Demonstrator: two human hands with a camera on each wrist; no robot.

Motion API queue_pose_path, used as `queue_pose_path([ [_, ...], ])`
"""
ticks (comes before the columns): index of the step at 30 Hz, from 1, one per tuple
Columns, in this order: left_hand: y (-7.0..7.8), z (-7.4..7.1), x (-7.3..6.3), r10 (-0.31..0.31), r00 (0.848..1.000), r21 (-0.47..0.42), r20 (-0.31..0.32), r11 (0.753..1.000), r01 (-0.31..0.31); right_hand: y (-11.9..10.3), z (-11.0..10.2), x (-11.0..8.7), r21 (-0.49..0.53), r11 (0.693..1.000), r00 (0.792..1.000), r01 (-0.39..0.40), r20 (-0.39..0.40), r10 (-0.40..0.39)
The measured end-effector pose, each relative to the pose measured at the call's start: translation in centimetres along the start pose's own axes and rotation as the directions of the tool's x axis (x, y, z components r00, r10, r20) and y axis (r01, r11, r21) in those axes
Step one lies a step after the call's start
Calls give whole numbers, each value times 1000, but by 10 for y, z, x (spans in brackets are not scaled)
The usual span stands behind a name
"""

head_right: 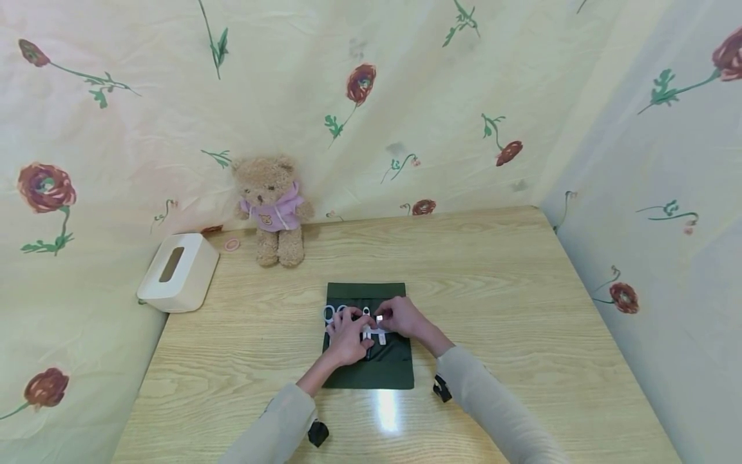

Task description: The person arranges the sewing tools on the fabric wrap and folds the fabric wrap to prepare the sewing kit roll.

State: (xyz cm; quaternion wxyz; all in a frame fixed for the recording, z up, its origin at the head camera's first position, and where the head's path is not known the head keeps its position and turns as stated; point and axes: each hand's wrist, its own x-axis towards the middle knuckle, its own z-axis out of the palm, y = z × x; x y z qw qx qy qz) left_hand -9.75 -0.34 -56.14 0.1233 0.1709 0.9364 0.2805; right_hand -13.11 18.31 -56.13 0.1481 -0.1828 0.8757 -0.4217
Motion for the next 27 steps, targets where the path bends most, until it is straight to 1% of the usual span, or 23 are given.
queue_pose_path([
  [3,0,0,1,0,1000,3,0,1000,0,0,0,-1,-1,1000,1000,4,-4,-4],
  [8,0,0,1,1,1000,0,1,1000,-1,0,1,-4,1,1000,1000,-16,-5,16],
  [11,-1,1,0,-4,1000,9,6,1000,4,2,2,-6,-10,1000,1000,-5,-13,5],
  [13,-1,2,-1,-7,1000,20,11,1000,7,3,3,-10,-19,1000,1000,11,-29,-11],
  [16,-1,2,-1,-6,1000,33,13,999,6,4,5,-17,-38,999,994,39,-97,-43],
  [19,0,2,-1,14,1000,23,-2,1000,-14,4,6,-26,-60,997,980,48,-188,-59],
  [23,-1,-2,0,50,998,-14,-41,999,-50,2,9,-42,-85,996,951,41,-303,-65],
  [25,-2,-5,0,70,995,-29,-66,997,-72,-1,12,-51,-103,993,933,49,-350,-82],
  [27,-6,-9,2,95,992,-28,-88,995,-98,-6,17,-60,-122,990,917,73,-381,-115],
])
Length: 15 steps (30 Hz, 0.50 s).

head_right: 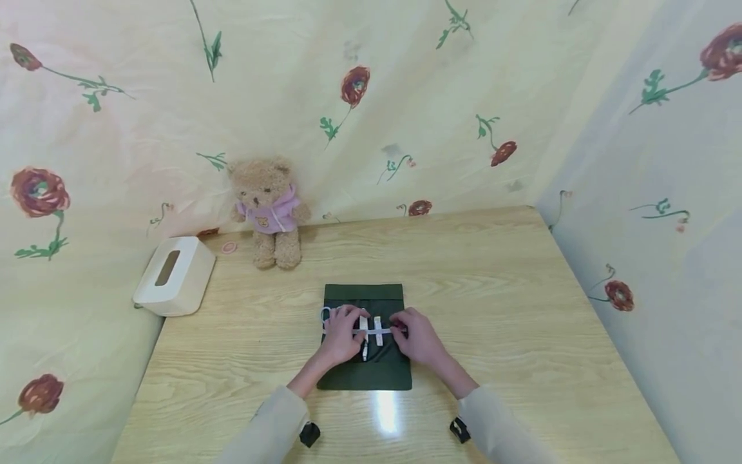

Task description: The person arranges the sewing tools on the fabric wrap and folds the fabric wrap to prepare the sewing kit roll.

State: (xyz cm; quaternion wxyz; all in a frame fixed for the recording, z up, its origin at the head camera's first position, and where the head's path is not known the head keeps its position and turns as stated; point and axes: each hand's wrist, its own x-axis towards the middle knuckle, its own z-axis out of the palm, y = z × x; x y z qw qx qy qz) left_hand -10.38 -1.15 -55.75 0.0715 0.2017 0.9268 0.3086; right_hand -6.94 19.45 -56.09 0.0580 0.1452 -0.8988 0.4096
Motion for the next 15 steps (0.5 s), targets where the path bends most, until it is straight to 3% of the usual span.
queue_pose_path([
  [3,-6,-7,7,83,996,26,-29,996,-82,-10,5,-15,-53,994,994,96,-40,-98],
  [6,-11,-15,16,176,984,68,-27,983,-173,-22,12,-31,-136,966,975,218,-15,-222],
  [10,-13,-24,30,235,971,75,41,969,-237,-37,18,-50,-223,917,942,330,130,-308],
  [15,-13,-29,45,221,959,134,178,960,-246,-48,19,-66,-301,879,908,369,319,-272],
])
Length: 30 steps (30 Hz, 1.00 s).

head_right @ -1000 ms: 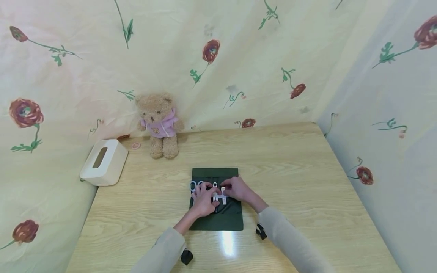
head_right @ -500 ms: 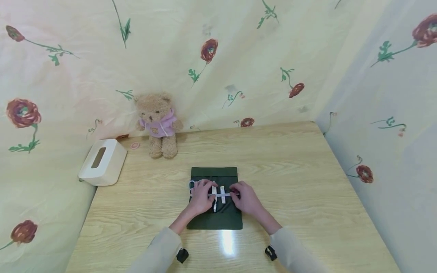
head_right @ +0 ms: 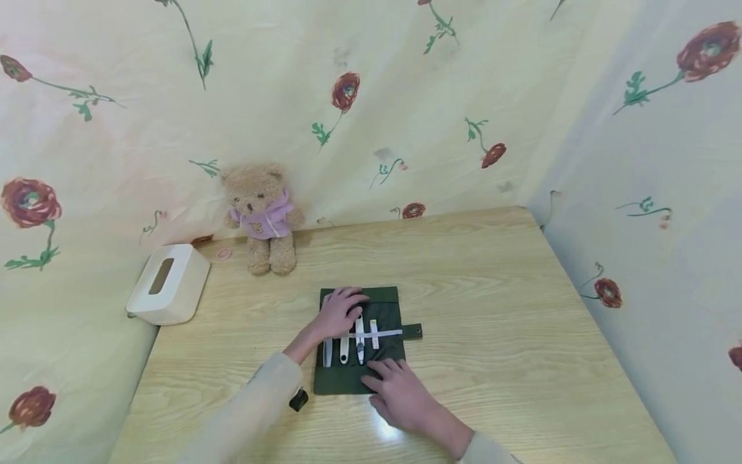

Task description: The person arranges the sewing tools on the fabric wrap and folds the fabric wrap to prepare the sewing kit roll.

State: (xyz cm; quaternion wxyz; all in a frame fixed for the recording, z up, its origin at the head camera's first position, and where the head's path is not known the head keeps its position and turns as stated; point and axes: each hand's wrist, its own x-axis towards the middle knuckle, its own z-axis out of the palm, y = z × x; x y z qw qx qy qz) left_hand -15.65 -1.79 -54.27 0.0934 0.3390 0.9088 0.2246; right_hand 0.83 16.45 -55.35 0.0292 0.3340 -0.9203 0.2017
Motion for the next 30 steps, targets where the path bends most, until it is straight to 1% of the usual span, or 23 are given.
queue_pose_path([
  [3,-3,0,4,-17,997,52,77,999,13,-4,1,-3,-33,999,997,10,76,-8],
  [6,-7,1,5,-28,991,89,134,996,16,-6,3,-6,-60,998,993,26,118,-19],
  [9,-10,2,6,-37,985,127,166,992,16,-7,5,-8,-98,994,990,41,138,-27],
  [12,-13,3,5,-43,983,155,179,988,15,-9,6,-9,-125,991,989,41,149,-23],
  [16,-16,3,5,-49,982,188,185,982,14,-7,2,-12,-137,991,986,-4,163,27],
  [18,-17,2,4,-73,980,198,186,980,36,-5,-4,-13,-133,990,984,-38,168,60],
  [21,-21,2,0,-122,976,189,180,978,87,3,-13,-17,-116,988,979,-101,166,120],
  [24,-24,2,-7,-156,976,169,154,977,129,13,-19,-21,-99,981,973,-165,148,179],
  [27,-26,1,-17,-162,979,159,122,977,142,23,-22,-23,-94,970,962,-224,138,235],
  [30,-24,-1,-27,-163,981,147,104,978,147,32,-25,-24,-96,960,953,-264,129,275],
])
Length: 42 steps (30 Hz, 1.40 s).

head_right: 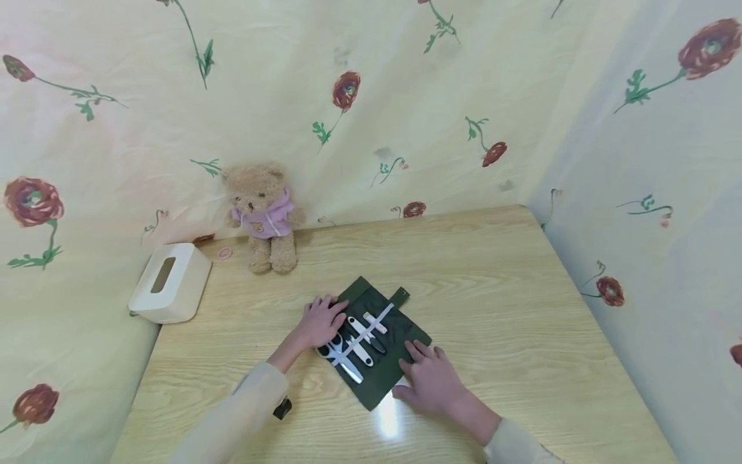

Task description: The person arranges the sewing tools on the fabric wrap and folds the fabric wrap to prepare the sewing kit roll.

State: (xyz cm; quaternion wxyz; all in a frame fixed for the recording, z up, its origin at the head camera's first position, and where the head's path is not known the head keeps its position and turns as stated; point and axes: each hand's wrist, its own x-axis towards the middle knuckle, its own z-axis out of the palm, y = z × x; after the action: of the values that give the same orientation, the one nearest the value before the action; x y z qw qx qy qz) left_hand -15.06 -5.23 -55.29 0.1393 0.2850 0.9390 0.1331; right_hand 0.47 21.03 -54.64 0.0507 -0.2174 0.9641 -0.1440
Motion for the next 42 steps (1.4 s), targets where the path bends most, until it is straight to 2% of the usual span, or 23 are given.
queue_pose_path([
  [6,-1,3,-16,0,1000,9,-11,1000,0,12,-7,9,-30,997,997,-68,30,69],
  [10,-3,8,-22,7,1000,50,-27,999,-6,20,-14,15,-48,995,994,-91,53,94],
  [17,-6,13,-36,42,996,51,-80,998,-38,41,-21,29,-100,992,994,-72,74,80],
  [22,-9,16,-48,74,993,58,-91,996,-69,56,-31,44,-133,991,994,-25,103,39],
  [26,-11,19,-53,86,992,45,-90,996,-82,64,-39,53,-124,992,990,11,138,6],
  [33,-15,21,-58,105,992,21,-68,994,-103,75,-43,61,-103,994,980,20,200,1],
  [39,-21,24,-62,127,991,54,-48,991,-124,80,-38,64,-104,994,979,36,203,-14],
  [42,-24,26,-66,126,991,50,-54,991,-123,81,-33,62,-87,995,985,46,169,-31],
])
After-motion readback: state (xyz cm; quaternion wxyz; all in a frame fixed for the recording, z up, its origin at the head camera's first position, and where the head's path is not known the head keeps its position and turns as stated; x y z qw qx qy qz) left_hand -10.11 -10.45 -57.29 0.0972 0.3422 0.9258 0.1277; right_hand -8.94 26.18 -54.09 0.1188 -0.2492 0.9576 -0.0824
